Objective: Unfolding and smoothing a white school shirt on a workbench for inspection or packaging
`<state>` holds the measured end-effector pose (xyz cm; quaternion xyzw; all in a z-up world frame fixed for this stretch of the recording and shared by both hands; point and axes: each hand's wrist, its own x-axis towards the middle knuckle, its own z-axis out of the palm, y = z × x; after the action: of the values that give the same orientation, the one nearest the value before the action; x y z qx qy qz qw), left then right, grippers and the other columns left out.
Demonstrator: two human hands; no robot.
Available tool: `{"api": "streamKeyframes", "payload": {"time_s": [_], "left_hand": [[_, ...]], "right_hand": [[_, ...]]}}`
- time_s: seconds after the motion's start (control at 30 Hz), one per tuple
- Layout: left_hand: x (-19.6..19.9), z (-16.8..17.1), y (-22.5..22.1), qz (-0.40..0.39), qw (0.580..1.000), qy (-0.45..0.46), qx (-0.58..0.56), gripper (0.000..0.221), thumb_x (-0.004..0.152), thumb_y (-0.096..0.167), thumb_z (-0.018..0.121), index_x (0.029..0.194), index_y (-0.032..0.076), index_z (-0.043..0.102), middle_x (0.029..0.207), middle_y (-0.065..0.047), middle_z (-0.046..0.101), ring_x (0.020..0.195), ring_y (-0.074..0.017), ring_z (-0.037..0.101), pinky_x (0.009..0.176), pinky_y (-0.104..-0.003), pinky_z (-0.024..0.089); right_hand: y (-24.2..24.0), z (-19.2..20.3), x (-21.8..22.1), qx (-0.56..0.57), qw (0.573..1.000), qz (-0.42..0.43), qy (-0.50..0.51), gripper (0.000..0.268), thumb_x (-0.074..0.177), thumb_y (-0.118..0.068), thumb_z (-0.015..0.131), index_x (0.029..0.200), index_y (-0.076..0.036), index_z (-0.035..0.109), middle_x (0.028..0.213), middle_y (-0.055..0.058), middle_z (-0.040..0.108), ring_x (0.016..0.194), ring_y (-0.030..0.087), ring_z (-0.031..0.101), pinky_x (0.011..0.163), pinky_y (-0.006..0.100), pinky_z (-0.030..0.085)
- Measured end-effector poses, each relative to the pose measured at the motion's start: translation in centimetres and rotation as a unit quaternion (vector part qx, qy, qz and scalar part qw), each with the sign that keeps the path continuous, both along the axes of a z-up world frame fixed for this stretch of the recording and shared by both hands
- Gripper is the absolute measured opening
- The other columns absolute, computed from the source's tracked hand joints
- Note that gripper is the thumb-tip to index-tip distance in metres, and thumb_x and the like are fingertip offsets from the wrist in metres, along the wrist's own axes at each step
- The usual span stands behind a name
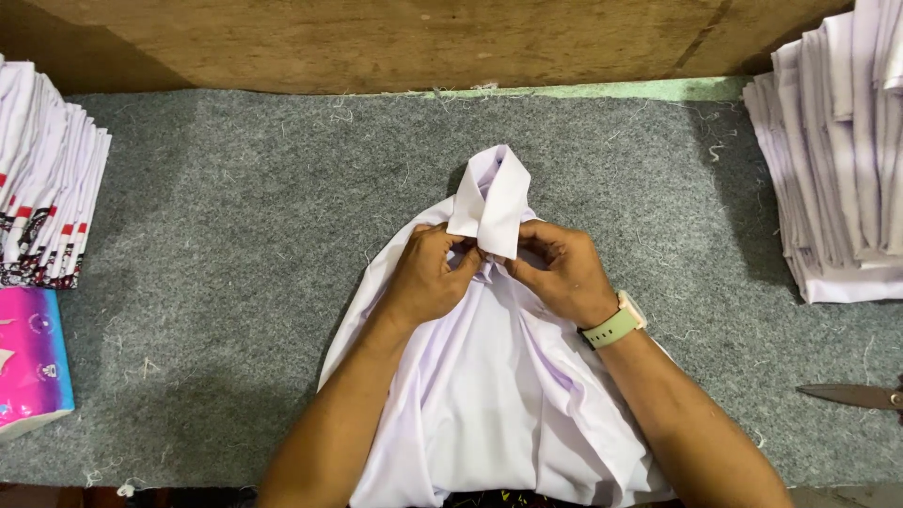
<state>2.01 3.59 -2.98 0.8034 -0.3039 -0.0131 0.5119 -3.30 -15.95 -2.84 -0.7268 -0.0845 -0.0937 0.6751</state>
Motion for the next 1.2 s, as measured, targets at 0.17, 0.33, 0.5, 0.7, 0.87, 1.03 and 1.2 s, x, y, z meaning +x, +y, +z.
{"api": "streamKeyframes", "payload": {"time_s": [0.17,0.33,0.5,0.7,0.87,1.03,1.2], "left_hand": [[-0.2,1.4,-0.4,-0.007,1.0,0.013,-0.009,0.013,0.089,0.009,0.064,0.08,0.007,0.072,0.07,-0.01,0.07,0.078,-0.0348,0.073,0.08,-0.038,0.05],[-0.4,2.9,-0.3,-0.021,0.999,0.014,-0.021,0.013,0.088,0.003,0.059,0.081,0.003,0.071,0.071,-0.014,0.071,0.079,-0.0358,0.074,0.076,-0.039,0.053],[-0.6,2.2,-0.6,-0.019,0.999,0.008,-0.048,0.007,0.085,0.003,0.066,0.09,0.001,0.072,0.078,-0.016,0.073,0.085,-0.0368,0.074,0.078,-0.041,0.055],[-0.4,2.7,0.1,-0.047,0.998,0.028,-0.011,0.009,0.082,0.009,0.073,0.089,0.003,0.07,0.082,-0.015,0.072,0.086,-0.0355,0.074,0.079,-0.041,0.056],[-0.2,6.5,2.2,-0.106,0.99,0.077,0.049,0.01,0.081,-0.001,0.064,0.089,-0.004,0.068,0.089,-0.028,0.071,0.095,-0.0502,0.069,0.089,-0.055,0.051],[2.4,8.3,4.9,-0.064,0.985,0.089,0.13,0.024,0.085,-0.006,0.055,0.098,0.0,0.074,0.099,-0.025,0.074,0.104,-0.0475,0.069,0.095,-0.051,0.051],[5.5,9.8,2.3,-0.088,0.989,-0.064,0.102,0.04,0.087,-0.009,0.053,0.121,0.006,0.067,0.124,-0.021,0.069,0.123,-0.0466,0.06,0.104,-0.055,0.046]], "right_hand": [[-0.7,-1.3,0.1,0.034,0.999,0.006,0.021,0.021,0.082,0.01,0.078,0.102,0.004,0.075,0.088,0.013,0.075,0.089,0.016,0.066,0.086,0.033,0.057],[-0.7,-1.2,0.1,0.046,0.999,0.002,0.022,0.021,0.083,0.01,0.078,0.103,0.005,0.074,0.091,0.014,0.076,0.092,0.016,0.066,0.089,0.032,0.057],[-0.6,0.1,-0.1,0.029,0.999,0.011,0.011,0.02,0.085,0.006,0.08,0.103,0.004,0.073,0.086,0.013,0.074,0.087,0.014,0.063,0.084,0.032,0.058],[-0.9,0.4,-0.4,0.009,0.999,0.03,0.027,0.021,0.087,0.005,0.077,0.107,0.004,0.069,0.084,0.013,0.071,0.085,0.016,0.062,0.081,0.033,0.057],[-2.5,1.0,-0.8,-0.07,0.996,0.039,0.038,0.017,0.086,0.003,0.076,0.101,0.0,0.07,0.078,0.012,0.07,0.077,0.017,0.063,0.073,0.032,0.056],[-4.6,6.3,0.2,-0.192,0.981,0.013,0.023,0.024,0.084,0.008,0.068,0.106,-0.001,0.072,0.083,0.017,0.073,0.078,0.026,0.069,0.076,0.041,0.058],[-4.0,11.1,3.2,-0.339,0.938,0.073,-0.023,0.047,0.084,0.008,0.059,0.13,-0.002,0.067,0.116,0.025,0.072,0.107,0.049,0.068,0.089,0.058,0.052]]}}
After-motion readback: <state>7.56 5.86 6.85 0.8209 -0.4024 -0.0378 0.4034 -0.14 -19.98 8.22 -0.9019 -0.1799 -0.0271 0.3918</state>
